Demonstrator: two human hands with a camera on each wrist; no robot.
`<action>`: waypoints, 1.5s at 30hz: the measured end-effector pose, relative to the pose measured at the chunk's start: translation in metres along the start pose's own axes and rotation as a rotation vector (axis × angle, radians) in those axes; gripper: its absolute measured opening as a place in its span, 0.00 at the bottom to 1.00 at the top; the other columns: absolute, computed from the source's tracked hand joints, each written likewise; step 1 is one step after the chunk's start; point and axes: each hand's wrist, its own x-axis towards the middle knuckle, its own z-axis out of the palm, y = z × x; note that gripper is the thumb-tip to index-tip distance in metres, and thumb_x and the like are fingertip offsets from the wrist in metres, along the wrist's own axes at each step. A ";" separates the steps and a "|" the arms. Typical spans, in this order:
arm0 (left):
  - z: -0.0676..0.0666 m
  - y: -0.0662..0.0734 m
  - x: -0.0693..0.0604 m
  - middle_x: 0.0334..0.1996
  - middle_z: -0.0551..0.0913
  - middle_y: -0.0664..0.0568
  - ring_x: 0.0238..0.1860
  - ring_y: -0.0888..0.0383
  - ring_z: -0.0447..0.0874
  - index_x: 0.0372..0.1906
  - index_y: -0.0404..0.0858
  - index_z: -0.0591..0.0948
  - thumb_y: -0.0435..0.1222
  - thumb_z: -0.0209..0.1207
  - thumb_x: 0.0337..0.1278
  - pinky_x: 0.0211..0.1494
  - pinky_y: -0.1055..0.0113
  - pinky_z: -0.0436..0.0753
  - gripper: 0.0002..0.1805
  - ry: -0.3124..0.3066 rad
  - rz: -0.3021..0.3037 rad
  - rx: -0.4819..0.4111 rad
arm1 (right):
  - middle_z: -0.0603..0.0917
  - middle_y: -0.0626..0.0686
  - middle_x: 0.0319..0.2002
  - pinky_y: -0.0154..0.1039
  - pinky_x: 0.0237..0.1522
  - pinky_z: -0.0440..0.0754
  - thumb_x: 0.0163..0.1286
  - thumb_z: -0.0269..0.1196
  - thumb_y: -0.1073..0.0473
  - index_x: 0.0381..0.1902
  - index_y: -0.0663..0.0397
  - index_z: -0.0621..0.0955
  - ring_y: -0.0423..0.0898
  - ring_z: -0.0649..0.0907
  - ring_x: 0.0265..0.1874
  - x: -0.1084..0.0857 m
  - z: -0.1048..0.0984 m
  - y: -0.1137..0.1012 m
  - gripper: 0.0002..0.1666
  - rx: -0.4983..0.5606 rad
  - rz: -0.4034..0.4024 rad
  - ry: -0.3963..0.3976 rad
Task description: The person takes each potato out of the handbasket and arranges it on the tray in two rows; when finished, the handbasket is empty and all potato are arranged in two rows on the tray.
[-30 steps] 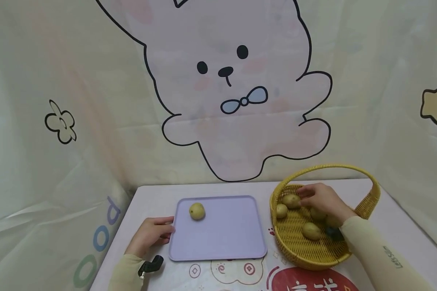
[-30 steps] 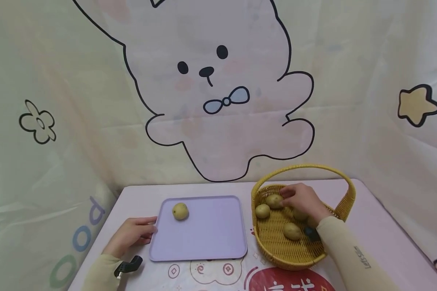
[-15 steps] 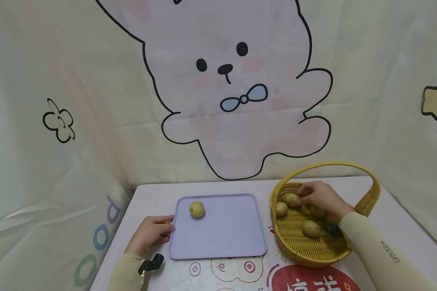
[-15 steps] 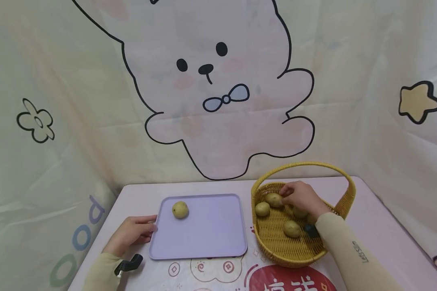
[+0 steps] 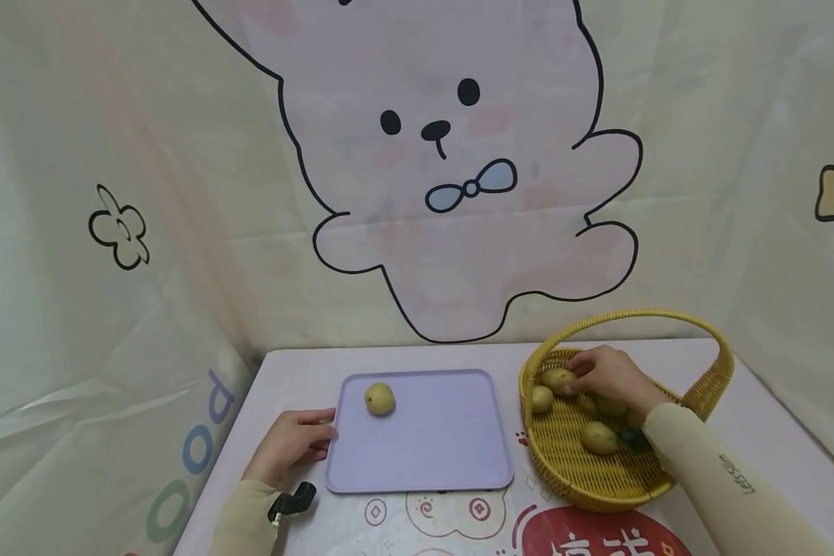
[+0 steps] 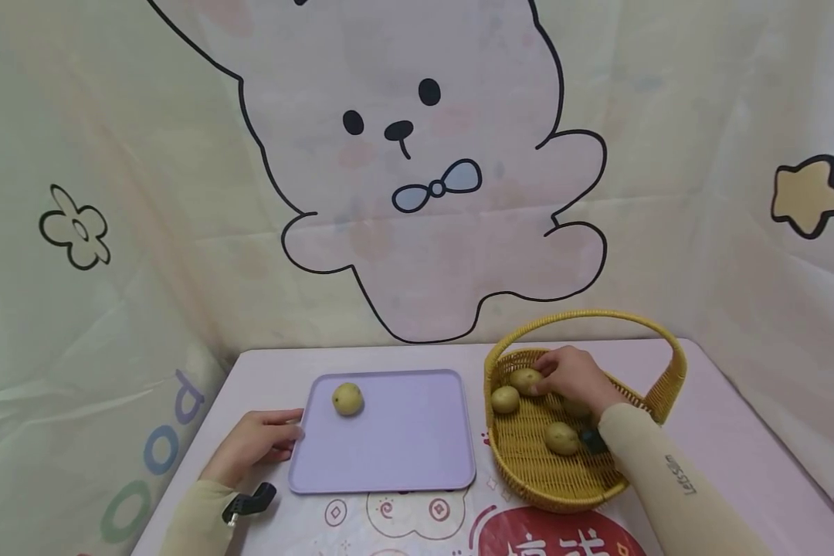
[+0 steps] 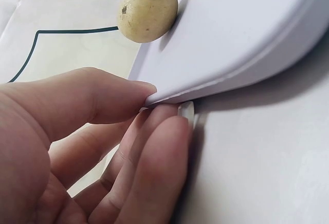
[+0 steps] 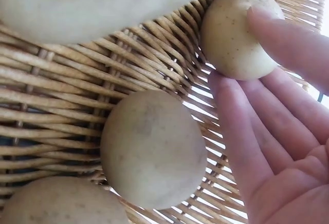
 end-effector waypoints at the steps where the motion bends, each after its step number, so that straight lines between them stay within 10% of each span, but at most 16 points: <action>1: 0.001 0.000 0.000 0.28 0.85 0.51 0.27 0.60 0.82 0.66 0.32 0.85 0.31 0.72 0.58 0.33 0.68 0.88 0.28 -0.003 0.000 -0.002 | 0.94 0.57 0.45 0.65 0.61 0.82 0.61 0.81 0.52 0.54 0.63 0.89 0.61 0.89 0.52 -0.001 0.000 0.001 0.28 0.000 0.002 0.004; 11: 0.001 -0.002 -0.002 0.28 0.86 0.51 0.28 0.59 0.83 0.67 0.31 0.84 0.31 0.72 0.59 0.34 0.67 0.88 0.29 -0.023 0.005 0.000 | 0.94 0.54 0.45 0.61 0.58 0.85 0.61 0.81 0.48 0.52 0.58 0.92 0.57 0.90 0.51 -0.019 -0.009 -0.004 0.26 -0.040 0.014 0.039; 22: -0.003 -0.004 -0.002 0.28 0.86 0.51 0.27 0.59 0.84 0.68 0.32 0.83 0.32 0.72 0.60 0.34 0.67 0.89 0.30 -0.016 -0.009 0.012 | 0.94 0.55 0.49 0.65 0.56 0.84 0.63 0.79 0.40 0.56 0.54 0.91 0.60 0.88 0.55 -0.085 -0.032 -0.047 0.31 -0.060 0.048 0.090; 30: -0.002 -0.001 0.002 0.30 0.87 0.53 0.28 0.61 0.83 0.69 0.32 0.83 0.32 0.73 0.60 0.34 0.69 0.88 0.30 -0.025 0.004 0.027 | 0.94 0.49 0.45 0.39 0.44 0.90 0.59 0.82 0.44 0.53 0.52 0.92 0.45 0.92 0.44 -0.126 -0.006 -0.084 0.28 0.088 0.021 0.126; 45: -0.002 0.000 -0.002 0.27 0.86 0.52 0.26 0.61 0.84 0.67 0.32 0.85 0.30 0.71 0.59 0.33 0.69 0.88 0.28 -0.028 0.005 -0.048 | 0.94 0.51 0.46 0.32 0.44 0.90 0.59 0.82 0.54 0.51 0.51 0.92 0.42 0.93 0.43 -0.063 0.092 -0.163 0.21 0.416 -0.105 0.034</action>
